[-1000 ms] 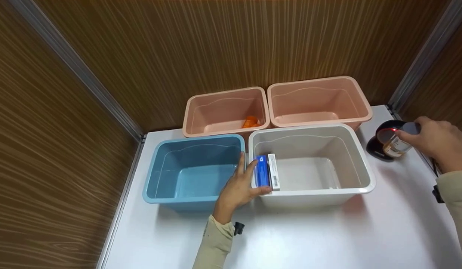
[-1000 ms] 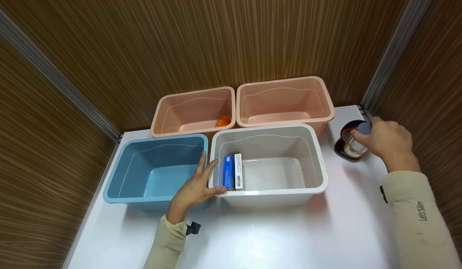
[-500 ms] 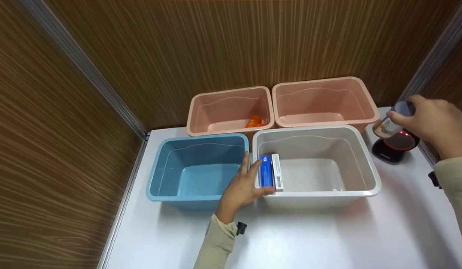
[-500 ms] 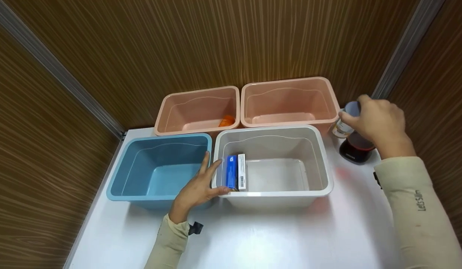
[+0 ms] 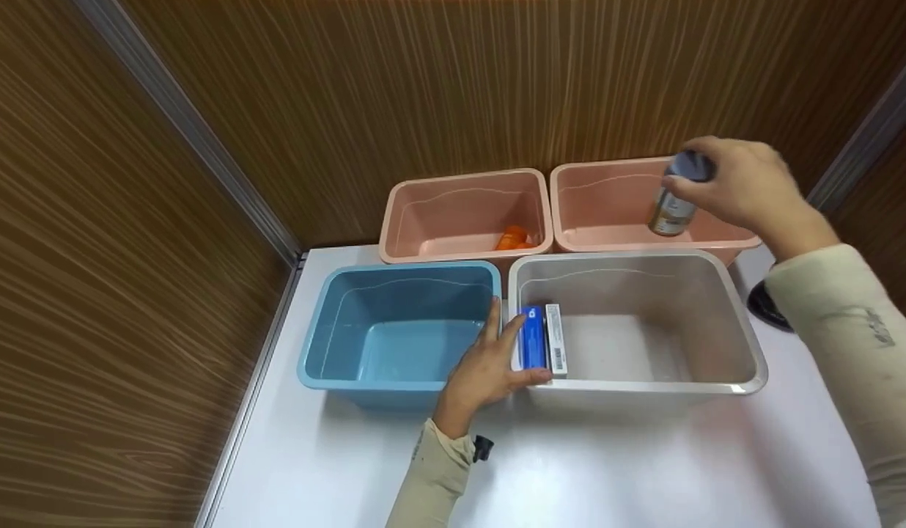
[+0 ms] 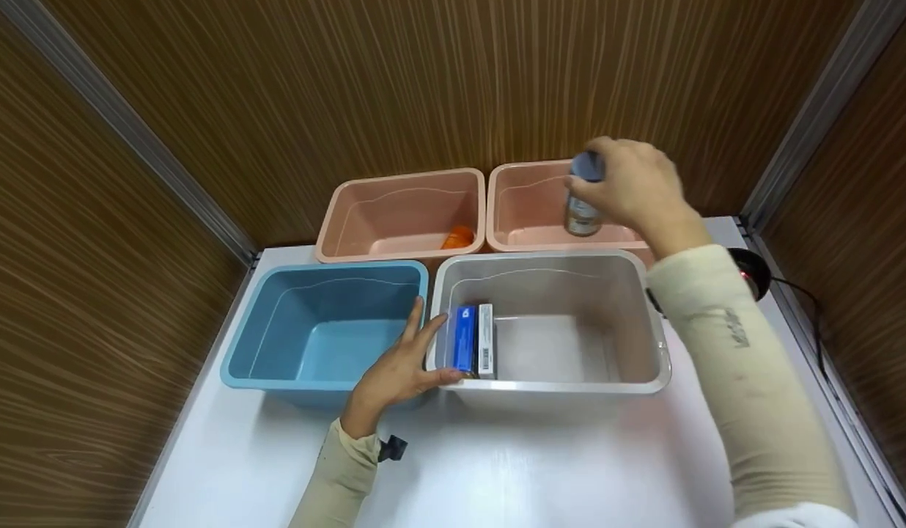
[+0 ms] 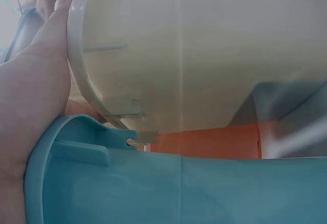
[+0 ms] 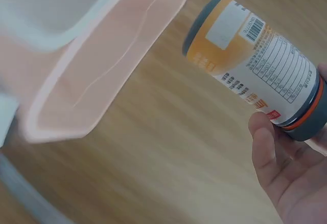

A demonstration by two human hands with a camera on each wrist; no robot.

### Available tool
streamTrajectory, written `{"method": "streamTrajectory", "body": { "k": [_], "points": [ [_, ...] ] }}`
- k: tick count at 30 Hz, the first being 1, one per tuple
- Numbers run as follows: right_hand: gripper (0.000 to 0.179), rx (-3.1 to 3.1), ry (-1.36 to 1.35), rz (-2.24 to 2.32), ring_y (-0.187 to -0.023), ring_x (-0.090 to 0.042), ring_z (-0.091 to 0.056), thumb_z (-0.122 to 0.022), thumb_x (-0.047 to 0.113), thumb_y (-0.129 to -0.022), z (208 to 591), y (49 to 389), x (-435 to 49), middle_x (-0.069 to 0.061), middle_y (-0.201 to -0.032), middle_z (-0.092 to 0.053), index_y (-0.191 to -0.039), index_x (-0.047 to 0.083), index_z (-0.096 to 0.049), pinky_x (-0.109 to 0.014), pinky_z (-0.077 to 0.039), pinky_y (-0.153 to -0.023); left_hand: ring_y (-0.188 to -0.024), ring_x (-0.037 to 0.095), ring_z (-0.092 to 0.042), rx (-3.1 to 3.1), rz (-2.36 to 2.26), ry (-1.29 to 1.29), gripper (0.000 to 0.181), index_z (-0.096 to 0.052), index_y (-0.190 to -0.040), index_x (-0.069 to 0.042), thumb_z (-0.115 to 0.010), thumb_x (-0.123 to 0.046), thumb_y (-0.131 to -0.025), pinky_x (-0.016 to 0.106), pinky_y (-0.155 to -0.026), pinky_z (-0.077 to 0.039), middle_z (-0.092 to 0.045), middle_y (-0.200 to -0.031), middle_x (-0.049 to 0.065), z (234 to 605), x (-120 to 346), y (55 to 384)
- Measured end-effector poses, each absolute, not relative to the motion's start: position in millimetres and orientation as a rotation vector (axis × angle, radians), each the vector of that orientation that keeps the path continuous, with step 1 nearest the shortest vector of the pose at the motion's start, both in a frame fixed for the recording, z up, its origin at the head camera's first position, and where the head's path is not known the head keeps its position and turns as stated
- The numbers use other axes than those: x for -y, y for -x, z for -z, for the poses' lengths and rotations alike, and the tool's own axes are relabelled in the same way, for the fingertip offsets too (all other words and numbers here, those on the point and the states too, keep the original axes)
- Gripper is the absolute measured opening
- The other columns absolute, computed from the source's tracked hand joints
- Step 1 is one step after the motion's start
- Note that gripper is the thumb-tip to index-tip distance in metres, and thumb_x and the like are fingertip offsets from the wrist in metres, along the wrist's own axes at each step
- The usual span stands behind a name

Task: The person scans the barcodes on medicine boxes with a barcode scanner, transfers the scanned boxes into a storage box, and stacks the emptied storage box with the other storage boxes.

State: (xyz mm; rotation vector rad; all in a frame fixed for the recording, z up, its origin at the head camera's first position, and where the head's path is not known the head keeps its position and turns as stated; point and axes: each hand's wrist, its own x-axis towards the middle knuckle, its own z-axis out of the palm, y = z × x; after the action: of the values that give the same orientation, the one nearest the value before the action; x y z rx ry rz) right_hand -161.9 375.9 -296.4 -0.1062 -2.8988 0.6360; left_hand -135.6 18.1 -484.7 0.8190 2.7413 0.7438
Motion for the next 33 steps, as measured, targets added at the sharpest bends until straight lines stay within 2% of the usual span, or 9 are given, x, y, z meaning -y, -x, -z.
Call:
{"method": "streamTrajectory", "body": {
  "k": [7, 13, 20, 27, 33],
  "points": [
    [0.071, 2.933, -0.137, -0.717, -0.104, -0.038, -0.050, -0.057, 0.055, -0.087, 297.9, 204.7, -322.2, -0.020, -0.121, -0.055, -0.141, 0.011, -0.043, -0.056, -0.042, -0.083, -0.136, 0.035, -0.027, -2.754, -0.737, -0.810, 0.102, -0.015, -0.152, -0.034, -0.058, -0.077, -0.069, 0.045, -0.096, -0.042, 0.017, -0.156, 0.004, 481.8, -24.6, 131.3],
    [0.063, 2.928, -0.338, -0.795, -0.103, -0.034, -0.051, -0.064, 0.039, -0.089, 311.5, 242.5, -280.2, -0.019, -0.121, -0.054, -0.140, 0.009, -0.044, -0.050, -0.046, -0.083, -0.134, 0.035, -0.030, -2.763, -0.730, -0.824, 0.104, -0.016, -0.151, -0.035, -0.053, -0.082, -0.066, 0.044, -0.095, -0.042, 0.014, -0.157, 0.005, 479.5, -30.1, 126.5],
    [0.054, 2.949, -0.328, -1.019, -0.102, -0.031, -0.053, -0.068, 0.023, -0.087, 337.8, 276.8, -229.4, -0.019, -0.118, -0.053, -0.133, 0.006, -0.045, -0.045, -0.049, -0.084, -0.137, 0.035, -0.024, -2.747, -0.754, -0.832, 0.108, -0.014, -0.151, -0.037, -0.044, -0.088, -0.061, 0.047, -0.096, -0.041, 0.016, -0.157, 0.004, 477.3, -32.0, 120.1],
    [0.046, 2.966, -0.229, -1.222, -0.091, -0.026, -0.055, -0.070, 0.024, -0.086, 377.3, 286.4, -209.1, -0.012, -0.109, -0.054, -0.122, 0.006, -0.049, -0.037, -0.050, -0.080, -0.136, 0.034, -0.025, -2.730, -0.757, -0.843, 0.108, -0.012, -0.151, -0.039, -0.044, -0.088, -0.060, 0.049, -0.098, -0.038, 0.018, -0.156, 0.002, 475.6, -38.0, 112.3],
    [0.037, 3.097, -0.257, -0.894, -0.086, -0.027, -0.054, -0.073, 0.024, -0.081, 398.1, 280.0, -211.1, -0.011, -0.097, -0.061, -0.109, 0.004, -0.058, -0.042, -0.046, -0.080, -0.139, 0.033, -0.019, -2.733, -0.750, -0.869, 0.110, -0.012, -0.151, -0.038, -0.044, -0.089, -0.060, 0.049, -0.098, -0.038, 0.017, -0.156, 0.003, 475.0, -41.6, 106.2]
  ]
}}
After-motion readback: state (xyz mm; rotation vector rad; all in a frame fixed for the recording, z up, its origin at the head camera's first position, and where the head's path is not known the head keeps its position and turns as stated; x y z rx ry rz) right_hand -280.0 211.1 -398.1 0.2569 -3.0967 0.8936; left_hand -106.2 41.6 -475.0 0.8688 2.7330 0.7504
